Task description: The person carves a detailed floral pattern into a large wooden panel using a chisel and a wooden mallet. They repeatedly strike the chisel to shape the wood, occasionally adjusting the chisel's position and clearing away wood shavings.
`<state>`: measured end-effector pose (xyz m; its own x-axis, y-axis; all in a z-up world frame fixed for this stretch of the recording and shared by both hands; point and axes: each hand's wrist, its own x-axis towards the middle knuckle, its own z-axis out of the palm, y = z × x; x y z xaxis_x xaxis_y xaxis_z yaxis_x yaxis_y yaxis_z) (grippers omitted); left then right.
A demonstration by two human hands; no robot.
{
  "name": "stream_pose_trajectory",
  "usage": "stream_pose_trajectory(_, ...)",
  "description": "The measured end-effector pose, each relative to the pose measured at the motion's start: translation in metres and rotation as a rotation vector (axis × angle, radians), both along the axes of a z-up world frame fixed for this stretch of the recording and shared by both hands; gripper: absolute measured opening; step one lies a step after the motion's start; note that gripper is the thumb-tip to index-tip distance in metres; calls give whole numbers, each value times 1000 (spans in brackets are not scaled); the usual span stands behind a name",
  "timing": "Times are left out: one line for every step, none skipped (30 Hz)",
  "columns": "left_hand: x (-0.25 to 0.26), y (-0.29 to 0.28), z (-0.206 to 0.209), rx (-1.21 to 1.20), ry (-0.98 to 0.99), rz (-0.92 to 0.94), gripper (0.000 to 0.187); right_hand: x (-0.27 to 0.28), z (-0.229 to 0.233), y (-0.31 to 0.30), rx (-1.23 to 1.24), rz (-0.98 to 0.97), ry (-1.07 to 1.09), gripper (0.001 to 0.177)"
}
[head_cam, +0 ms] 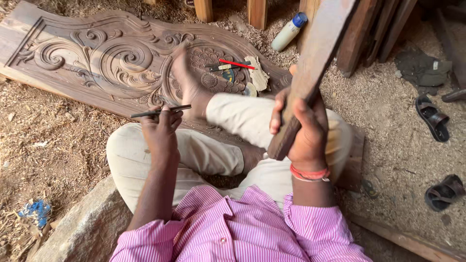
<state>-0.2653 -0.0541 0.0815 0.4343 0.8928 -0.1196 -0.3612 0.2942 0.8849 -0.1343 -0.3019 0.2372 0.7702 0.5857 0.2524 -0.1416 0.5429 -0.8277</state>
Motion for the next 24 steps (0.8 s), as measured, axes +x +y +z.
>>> stream_pose_trajectory(0,-2,-19,-24,24,14,21,-5,-1,-5,9,19,5,83)
stream_pose_trajectory(3,0,-42,-37,18,1,22,-8,-4,-8,3,0,-14,82)
stream_pose_trajectory(11,2,-68,-56,9,-11,22,-9,-6,-11,-8,-18,-36,81)
stream_pose_trajectory(20,4,-96,-75,0,-22,23,-10,-9,-14,-20,-35,-59,80)
stream_pose_trajectory(34,4,-123,-113,40,-42,20,-9,-11,-16,-51,-47,-71,78)
stream_pose_trajectory(48,3,-147,-150,79,-64,20,-9,-12,-19,-82,-60,-83,75)
stream_pose_trajectory(59,7,-167,-181,115,-80,20,-8,-13,-19,-107,-66,-97,73)
stream_pose_trajectory(72,7,-181,-147,205,-20,19,-7,-13,-21,-147,-83,-112,71)
stream_pose_trajectory(88,2,-191,-110,301,42,20,-5,-14,-22,-185,-100,-123,70)
stream_pose_trajectory(103,-1,-197,-73,396,103,22,-2,-15,-22,-224,-116,-134,68)
stream_pose_trajectory(107,-1,-201,-6,463,144,23,0,-18,-23,-237,-115,-136,67)
stream_pose_trajectory(112,-1,-204,62,530,183,24,4,-21,-23,-249,-114,-139,67)
stream_pose_trajectory(115,0,-206,132,602,217,24,9,-25,-22,-263,-116,-136,66)
stream_pose_trajectory(115,2,-209,164,672,227,26,15,-30,-21,-281,-102,-142,65)
stream_pose_trajectory(111,4,-212,193,747,231,28,21,-35,-19,-304,-88,-143,65)
stream_pose_trajectory(111,5,-216,223,822,234,30,29,-42,-16,-327,-75,-144,65)
stream_pose_trajectory(110,6,-221,306,860,244,30,35,-50,-13,-372,-71,-111,64)
stream_pose_trajectory(111,11,-225,391,896,250,31,41,-59,-8,-417,-67,-78,63)
stream_pose_trajectory(110,9,-228,474,931,252,32,46,-68,-4,-465,-62,-44,63)
stream_pose_trajectory(107,5,-228,462,906,226,30,50,-76,3,-487,-29,-28,62)
stream_pose_trajectory(107,6,-223,451,876,210,29,56,-85,13,-501,10,-20,61)
stream_pose_trajectory(105,6,-216,439,845,196,28,60,-91,24,-515,48,-11,60)
stream_pose_trajectory(107,8,-208,433,851,176,27,64,-95,35,-527,79,-10,60)
stream_pose_trajectory(107,10,-199,426,857,157,26,67,-97,45,-540,110,-9,61)
